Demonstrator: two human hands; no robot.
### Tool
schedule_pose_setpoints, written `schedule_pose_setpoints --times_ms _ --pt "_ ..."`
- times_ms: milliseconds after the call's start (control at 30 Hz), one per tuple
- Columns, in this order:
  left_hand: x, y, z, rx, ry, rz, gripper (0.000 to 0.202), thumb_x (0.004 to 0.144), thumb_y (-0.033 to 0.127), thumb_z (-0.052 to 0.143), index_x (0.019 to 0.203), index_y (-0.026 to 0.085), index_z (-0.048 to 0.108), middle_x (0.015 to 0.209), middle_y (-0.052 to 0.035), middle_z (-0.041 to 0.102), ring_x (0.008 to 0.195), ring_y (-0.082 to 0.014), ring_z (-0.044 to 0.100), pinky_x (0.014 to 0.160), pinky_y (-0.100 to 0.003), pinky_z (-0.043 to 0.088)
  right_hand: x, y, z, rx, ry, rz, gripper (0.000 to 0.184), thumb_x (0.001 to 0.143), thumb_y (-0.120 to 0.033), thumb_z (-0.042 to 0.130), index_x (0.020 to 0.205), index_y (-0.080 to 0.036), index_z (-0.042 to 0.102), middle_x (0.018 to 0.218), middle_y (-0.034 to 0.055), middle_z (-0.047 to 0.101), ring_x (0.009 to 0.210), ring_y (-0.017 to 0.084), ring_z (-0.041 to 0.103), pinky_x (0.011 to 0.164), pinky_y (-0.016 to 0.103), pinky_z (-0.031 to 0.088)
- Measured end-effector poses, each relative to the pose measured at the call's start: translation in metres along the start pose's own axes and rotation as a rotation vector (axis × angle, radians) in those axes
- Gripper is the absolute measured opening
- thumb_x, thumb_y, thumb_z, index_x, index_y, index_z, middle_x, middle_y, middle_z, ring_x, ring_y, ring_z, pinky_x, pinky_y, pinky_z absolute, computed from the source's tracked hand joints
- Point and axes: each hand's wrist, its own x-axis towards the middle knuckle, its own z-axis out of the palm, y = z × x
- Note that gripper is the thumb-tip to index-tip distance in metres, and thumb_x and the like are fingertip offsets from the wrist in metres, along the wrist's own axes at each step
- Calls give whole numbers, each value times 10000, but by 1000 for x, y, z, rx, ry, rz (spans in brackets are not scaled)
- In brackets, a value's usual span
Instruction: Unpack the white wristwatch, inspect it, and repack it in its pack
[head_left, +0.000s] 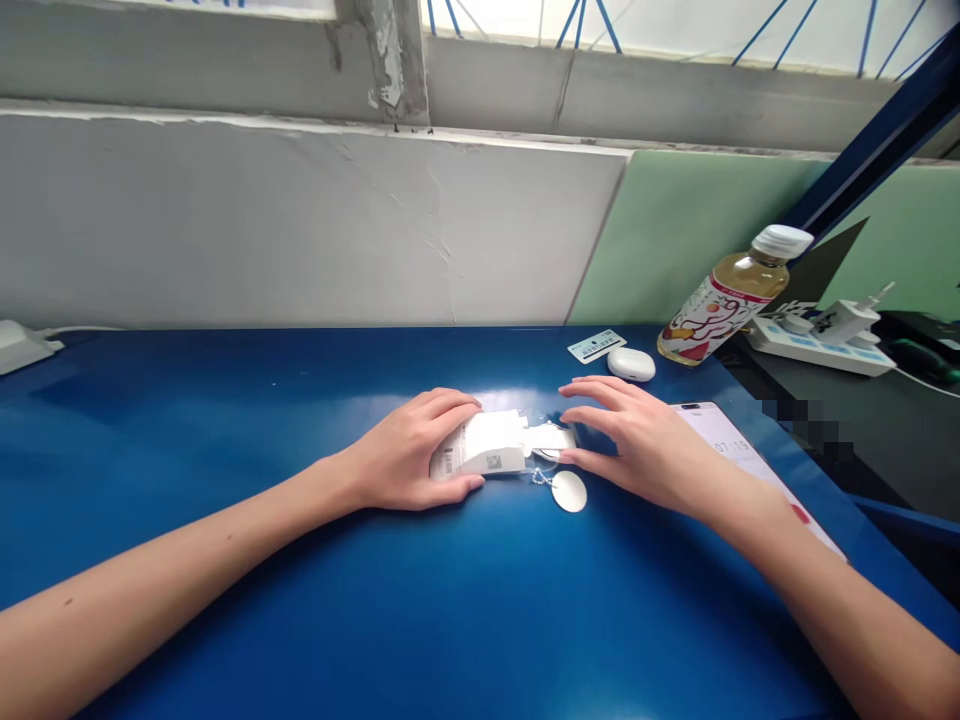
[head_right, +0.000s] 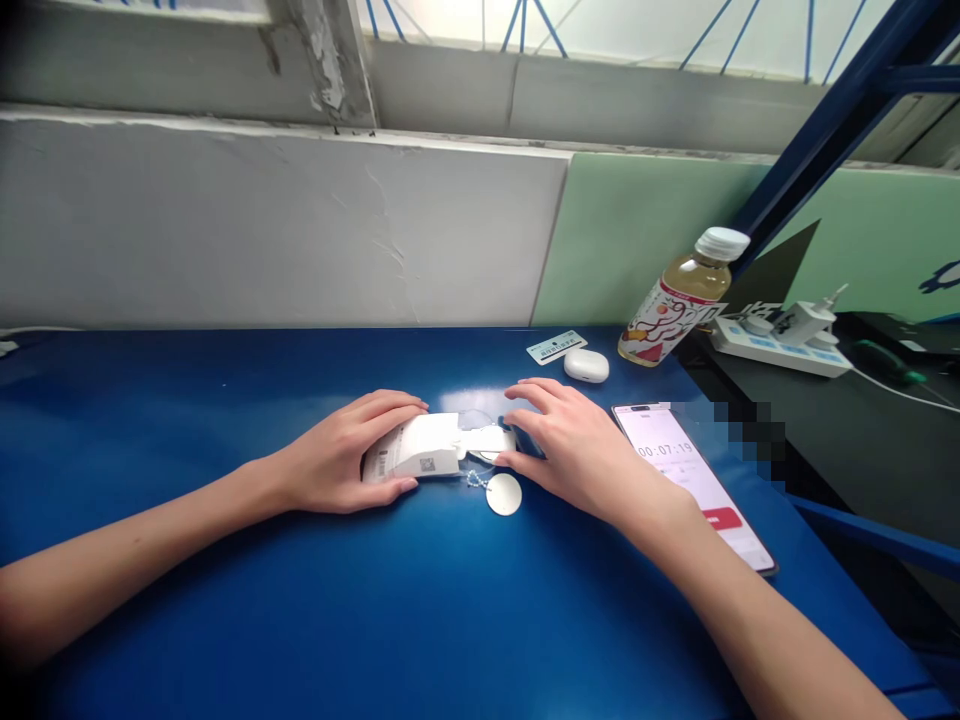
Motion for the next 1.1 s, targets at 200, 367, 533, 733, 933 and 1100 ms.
schedule_pose_setpoints --times_ms 200,367,533,733,933,1100 --pt "1 1 0 -16 -9 16 534 815 404 680 1255 135 544 1239 -177 617 1143 -319 597 960 -432 524 2 -15 13 99 -16 -38 333 939 -385 586 1214 -212 659 1405 157 558 1270 302 546 1013 485 518" --pt "1 0 1 -8 -13 20 533 828 412 670 1259 128 538 1233 -180 614 1141 -325 593 960 -438 516 2 -13 11 123 -45 -14 289 946 -359 574 1170 -203 669 1395 158 566 1286 308 530 1031 497 500" --pt "-1 0 -2 8 -62 16 526 887 406 607 1306 110 493 1279 -193 582 1182 -325 555 990 -454 488 -1 -5 1 140 -146 25 255 941 -345 577 1134 -207 670 1366 142 580 1272 308 533 1011 488 509" --pt "-2 -1 -1 14 -81 -24 554 875 381 607 1328 94 465 1323 -204 545 1231 -322 521 1031 -448 465 2 -7 10 129 -107 49 293 966 -328 542 1203 -190 644 1317 141 615 1156 294 607 972 474 528" --pt "0 -1 1 4 -79 -70 574 865 448 645 1311 118 496 1341 -193 538 1226 -318 531 1030 -443 473 3 -11 14 177 -115 17 229 983 -268 496 1157 -165 605 1249 150 636 1117 282 612 944 448 532" --pt "0 -2 0 -14 -72 -65 500 883 397 621 1291 123 530 1316 -184 570 1231 -325 530 1034 -462 468 3 -12 11 174 -115 49 217 1001 -235 423 1155 -148 549 1140 160 658 1025 282 631 859 443 542"
